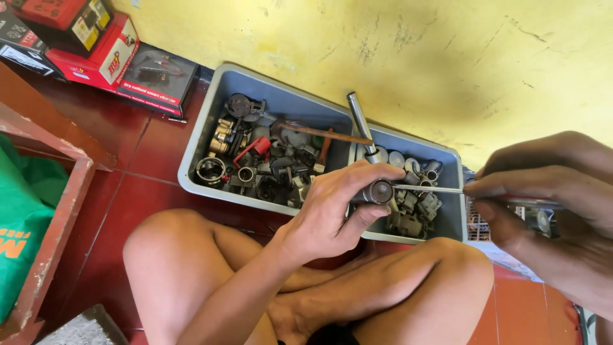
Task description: Disassembling and inspecting motorcycle components like carburetors and front forks using hand tools.
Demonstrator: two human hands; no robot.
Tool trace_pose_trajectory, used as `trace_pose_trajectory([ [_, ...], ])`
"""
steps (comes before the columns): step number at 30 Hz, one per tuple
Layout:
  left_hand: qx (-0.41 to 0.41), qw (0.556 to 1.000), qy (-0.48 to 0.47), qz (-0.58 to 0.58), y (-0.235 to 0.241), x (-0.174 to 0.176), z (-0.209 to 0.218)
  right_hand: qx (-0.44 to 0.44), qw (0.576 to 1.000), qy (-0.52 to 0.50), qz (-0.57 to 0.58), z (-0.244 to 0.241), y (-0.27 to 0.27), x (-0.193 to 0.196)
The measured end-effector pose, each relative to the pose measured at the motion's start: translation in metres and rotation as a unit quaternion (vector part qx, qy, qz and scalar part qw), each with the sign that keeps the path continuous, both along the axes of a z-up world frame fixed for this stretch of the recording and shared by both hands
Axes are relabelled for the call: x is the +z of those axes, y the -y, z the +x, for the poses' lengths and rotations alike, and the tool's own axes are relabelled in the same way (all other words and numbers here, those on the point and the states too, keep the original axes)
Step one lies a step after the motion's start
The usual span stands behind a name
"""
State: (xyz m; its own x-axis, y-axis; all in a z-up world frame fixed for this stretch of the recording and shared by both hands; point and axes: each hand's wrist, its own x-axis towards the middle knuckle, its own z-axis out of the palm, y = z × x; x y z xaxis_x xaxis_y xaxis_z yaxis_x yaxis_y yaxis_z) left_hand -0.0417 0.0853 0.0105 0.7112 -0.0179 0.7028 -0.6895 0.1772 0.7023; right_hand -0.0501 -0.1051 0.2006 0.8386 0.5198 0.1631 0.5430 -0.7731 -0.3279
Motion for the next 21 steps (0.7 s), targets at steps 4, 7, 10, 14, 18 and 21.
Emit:
trace_pose_trajectory([
  [4, -0.003, 1.000, 0.005, -0.004, 0.006, 0.000, -0.003, 0.012, 0.997, 0.016, -0.074, 0.001, -0.009, 0.010],
  [7, -0.013, 1.000, 0.009, 0.009, 0.009, 0.000, -0.003, 0.036, 0.978, 0.064, -0.194, 0.002, -0.017, 0.015],
  [10, -0.017, 0.999, 0.008, 0.029, 0.011, 0.002, -0.004, 0.108, 0.928, 0.159, -0.320, 0.001, -0.017, 0.017],
  [14, 0.010, 0.999, 0.047, -0.008, 0.013, -0.020, 0.004, 0.150, 0.906, 0.213, -0.332, 0.007, -0.022, 0.016],
  [18, -0.020, 0.986, -0.035, -0.159, -0.010, -0.053, 0.006, 0.089, 0.928, 0.138, -0.334, 0.045, -0.007, -0.041],
  [21, 0.139, 0.954, 0.037, -0.263, -0.029, -0.039, 0.013, 0.036, 0.936, 0.062, -0.344, 0.085, 0.002, -0.122],
])
